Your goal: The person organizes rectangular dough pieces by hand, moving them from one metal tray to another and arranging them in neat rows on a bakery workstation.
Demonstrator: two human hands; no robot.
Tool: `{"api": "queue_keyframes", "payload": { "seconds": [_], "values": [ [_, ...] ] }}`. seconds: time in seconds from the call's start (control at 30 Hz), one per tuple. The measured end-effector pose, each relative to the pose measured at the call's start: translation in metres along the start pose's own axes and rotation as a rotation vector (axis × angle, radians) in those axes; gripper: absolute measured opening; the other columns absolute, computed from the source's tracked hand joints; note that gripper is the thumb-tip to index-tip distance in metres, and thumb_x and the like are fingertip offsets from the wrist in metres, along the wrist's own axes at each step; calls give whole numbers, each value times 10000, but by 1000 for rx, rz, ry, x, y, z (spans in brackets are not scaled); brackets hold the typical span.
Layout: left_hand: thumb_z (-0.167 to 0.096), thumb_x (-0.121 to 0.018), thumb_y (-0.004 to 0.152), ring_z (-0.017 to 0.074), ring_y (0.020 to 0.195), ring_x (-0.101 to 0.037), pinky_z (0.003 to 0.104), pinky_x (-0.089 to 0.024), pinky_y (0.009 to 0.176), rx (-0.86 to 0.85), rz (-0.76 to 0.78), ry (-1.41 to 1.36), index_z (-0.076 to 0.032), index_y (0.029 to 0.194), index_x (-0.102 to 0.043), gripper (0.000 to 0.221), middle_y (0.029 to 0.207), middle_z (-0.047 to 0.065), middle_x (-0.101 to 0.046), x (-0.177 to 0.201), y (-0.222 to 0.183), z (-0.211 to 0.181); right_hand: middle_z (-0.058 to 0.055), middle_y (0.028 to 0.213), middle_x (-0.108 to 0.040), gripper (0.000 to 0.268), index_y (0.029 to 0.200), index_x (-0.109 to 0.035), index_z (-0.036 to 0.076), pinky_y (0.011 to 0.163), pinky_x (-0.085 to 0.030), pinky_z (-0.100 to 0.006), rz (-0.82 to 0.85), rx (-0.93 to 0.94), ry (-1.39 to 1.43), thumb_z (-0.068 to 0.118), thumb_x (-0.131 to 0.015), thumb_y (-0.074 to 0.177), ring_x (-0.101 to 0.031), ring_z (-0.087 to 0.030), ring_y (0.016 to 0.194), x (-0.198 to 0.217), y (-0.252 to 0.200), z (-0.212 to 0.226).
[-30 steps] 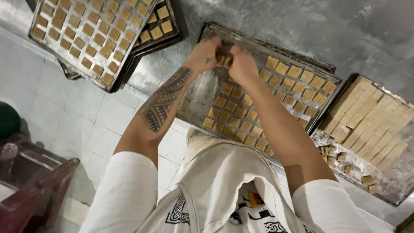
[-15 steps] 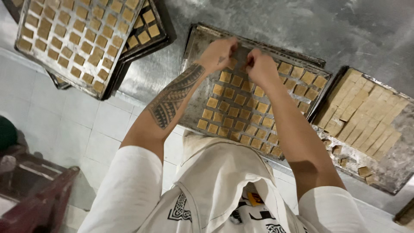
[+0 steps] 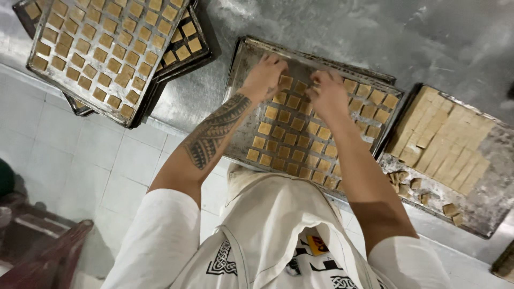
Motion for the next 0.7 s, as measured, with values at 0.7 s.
{"api": "queue_keyframes", "payload": {
  "seconds": [0.7],
  "values": [
    [-208, -801, 972, 254, 1047, -688, 370, -565, 854, 18, -364, -499, -28, 1196, -675, 313, 1183, 141, -694, 26, -194, -49, -118, 969, -748, 252, 1086, -691, 32, 718, -560, -361, -742, -623, 219, 161, -776, 886, -706, -234, 782, 54, -360, -282]
  ]
}}
Point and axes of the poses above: each hand's wrist, its own y-axis towards the middle knuckle, its own x-axis out of the back of the hand, z = x × y, the point moved 5 cm from there along y, towards the middle knuckle
